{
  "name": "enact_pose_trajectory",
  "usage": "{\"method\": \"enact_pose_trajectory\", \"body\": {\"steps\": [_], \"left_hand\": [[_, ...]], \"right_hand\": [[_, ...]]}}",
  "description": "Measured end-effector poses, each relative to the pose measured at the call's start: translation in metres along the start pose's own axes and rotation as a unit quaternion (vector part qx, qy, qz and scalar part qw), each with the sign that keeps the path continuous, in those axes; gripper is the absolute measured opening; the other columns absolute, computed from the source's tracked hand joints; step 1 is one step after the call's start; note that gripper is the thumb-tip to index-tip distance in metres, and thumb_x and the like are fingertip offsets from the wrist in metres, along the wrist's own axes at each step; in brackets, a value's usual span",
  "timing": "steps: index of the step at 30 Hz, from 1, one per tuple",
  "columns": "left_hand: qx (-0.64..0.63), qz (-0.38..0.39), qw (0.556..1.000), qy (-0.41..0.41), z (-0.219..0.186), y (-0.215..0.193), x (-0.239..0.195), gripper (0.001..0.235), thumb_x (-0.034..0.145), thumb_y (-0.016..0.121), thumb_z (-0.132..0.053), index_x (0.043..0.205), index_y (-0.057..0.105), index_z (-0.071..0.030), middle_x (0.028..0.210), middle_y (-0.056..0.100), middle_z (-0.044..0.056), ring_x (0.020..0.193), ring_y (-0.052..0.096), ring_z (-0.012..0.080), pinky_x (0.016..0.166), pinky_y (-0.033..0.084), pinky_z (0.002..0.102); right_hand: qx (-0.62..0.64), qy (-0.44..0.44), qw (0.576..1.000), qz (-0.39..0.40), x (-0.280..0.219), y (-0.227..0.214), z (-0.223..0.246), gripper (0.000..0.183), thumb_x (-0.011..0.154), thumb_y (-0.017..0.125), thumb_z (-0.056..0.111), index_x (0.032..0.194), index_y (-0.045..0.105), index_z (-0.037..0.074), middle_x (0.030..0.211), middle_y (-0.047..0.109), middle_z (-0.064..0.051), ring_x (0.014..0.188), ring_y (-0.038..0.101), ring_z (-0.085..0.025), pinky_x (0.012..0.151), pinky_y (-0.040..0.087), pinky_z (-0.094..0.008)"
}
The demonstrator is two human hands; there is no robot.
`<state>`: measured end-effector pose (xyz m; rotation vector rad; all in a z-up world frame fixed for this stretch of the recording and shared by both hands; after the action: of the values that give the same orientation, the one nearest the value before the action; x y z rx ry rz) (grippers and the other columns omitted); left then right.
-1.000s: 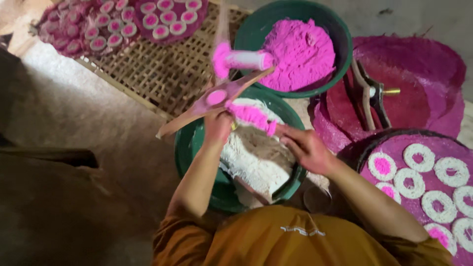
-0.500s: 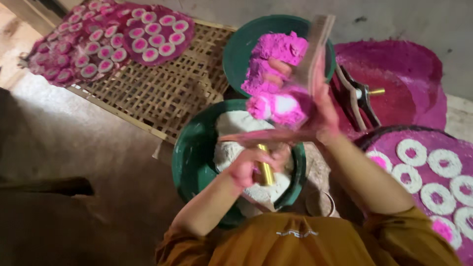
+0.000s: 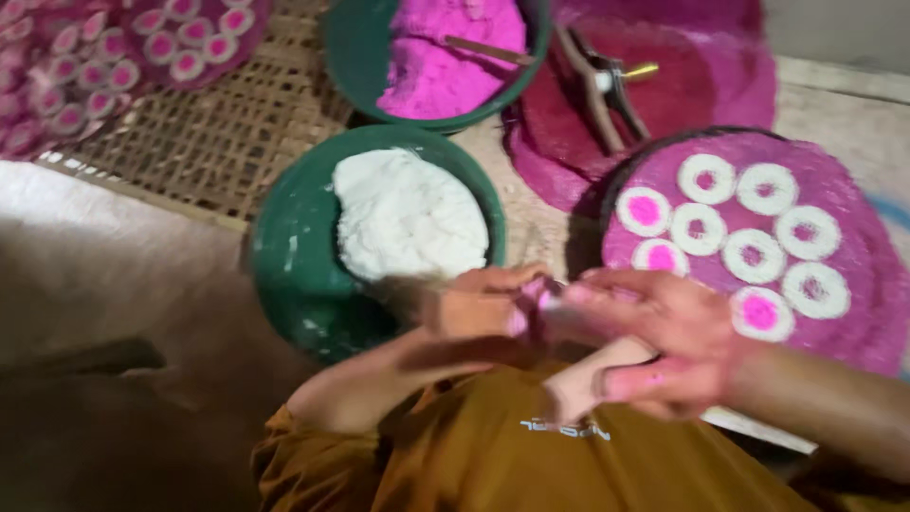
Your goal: The person uses a wooden press to form white and pink dough into ring-shaped cakes on a pink mat. They repeatedly scoop dough, press it, and arrange the finished cakes on trays. Finally, they place a tray of cakes into a steamer.
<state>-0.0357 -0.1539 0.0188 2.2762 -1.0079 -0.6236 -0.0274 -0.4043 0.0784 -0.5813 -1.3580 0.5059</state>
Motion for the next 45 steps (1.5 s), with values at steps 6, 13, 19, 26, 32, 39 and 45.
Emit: {"method": "enact_pose_trajectory", "body": {"steps": [6,13,19,26,32,39,45], "left_hand": [[0.439,-0.073,0.893,-0.073,0.038,0.065,0.077,0.038,0.091,0.068,-0.020,0.127,0.063,-0.008,0.126,0.069,0.011,0.115,0.069,0.0197,0.100,0.055,0.037],[0.524,-0.140,0.840,0.015,0.021,0.118,0.134,0.048,0.083,0.080,-0.032,0.124,0.069,-0.009,0.120,0.077,0.010,0.111,0.073,0.0207,0.099,0.058,0.039],[0.557,-0.428,0.666,0.253,0.103,0.079,0.161,0.093,0.076,0.088,-0.017,0.150,0.034,-0.003,0.148,0.037,0.030,0.136,0.041,0.0377,0.108,0.048,0.042],[0.261,-0.519,0.786,0.210,0.251,-0.010,0.181,0.076,0.099,0.068,-0.012,0.158,0.021,0.001,0.153,0.046,0.022,0.139,0.048,0.0272,0.115,0.038,0.038],[0.291,-0.470,0.811,0.191,0.215,-0.077,0.192,0.062,0.096,0.062,-0.006,0.154,0.041,-0.002,0.145,0.060,0.017,0.130,0.057,0.0245,0.111,0.042,0.035],[0.539,-0.337,0.769,0.067,0.080,-0.192,0.273,0.068,0.084,0.066,0.000,0.150,0.051,-0.013,0.144,0.057,0.021,0.133,0.054,0.0325,0.111,0.042,0.039],[0.528,-0.352,0.771,0.057,0.039,-0.161,0.334,0.078,0.089,0.062,-0.011,0.161,0.033,-0.020,0.150,0.056,0.018,0.143,0.053,0.0265,0.116,0.045,0.036]], "right_hand": [[0.037,0.190,0.981,-0.006,-0.040,-0.018,0.026,0.049,0.095,0.061,0.018,0.141,0.046,0.010,0.146,0.053,-0.029,0.127,0.062,-0.045,0.102,0.052,-0.052],[0.518,0.508,0.675,0.138,-0.168,-0.113,0.012,0.081,0.089,0.077,0.026,0.152,0.037,-0.005,0.152,0.047,-0.024,0.143,0.044,-0.033,0.119,0.034,-0.048],[0.503,0.507,0.700,-0.011,-0.252,-0.131,0.039,0.066,0.087,0.074,0.024,0.141,0.048,-0.003,0.127,0.059,-0.017,0.119,0.056,-0.027,0.104,0.044,-0.041],[0.447,0.499,0.707,-0.225,-0.293,-0.162,0.050,0.074,0.089,0.074,0.017,0.152,0.037,0.000,0.135,0.054,-0.015,0.127,0.054,-0.028,0.113,0.043,-0.044],[0.429,0.498,0.695,-0.291,-0.298,-0.172,0.052,0.077,0.090,0.074,0.023,0.153,0.036,-0.002,0.117,0.052,-0.013,0.113,0.053,-0.026,0.101,0.044,-0.041],[0.403,0.569,0.679,-0.230,-0.296,-0.172,0.044,0.084,0.088,0.071,0.036,0.155,0.034,0.001,0.128,0.054,-0.016,0.120,0.056,-0.028,0.109,0.044,-0.044],[0.547,0.564,0.596,-0.164,-0.305,-0.146,0.024,0.095,0.091,0.072,0.064,0.151,0.034,0.001,0.121,0.055,-0.015,0.114,0.055,-0.027,0.104,0.044,-0.045]]}}
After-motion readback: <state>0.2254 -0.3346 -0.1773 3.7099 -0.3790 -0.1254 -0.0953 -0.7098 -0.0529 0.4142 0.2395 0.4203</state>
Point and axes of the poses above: each hand's wrist, its own x-axis towards the middle knuckle, its own y-axis out of the palm, z = x × y, the point moved 2 cm from there along x, towards the middle knuckle
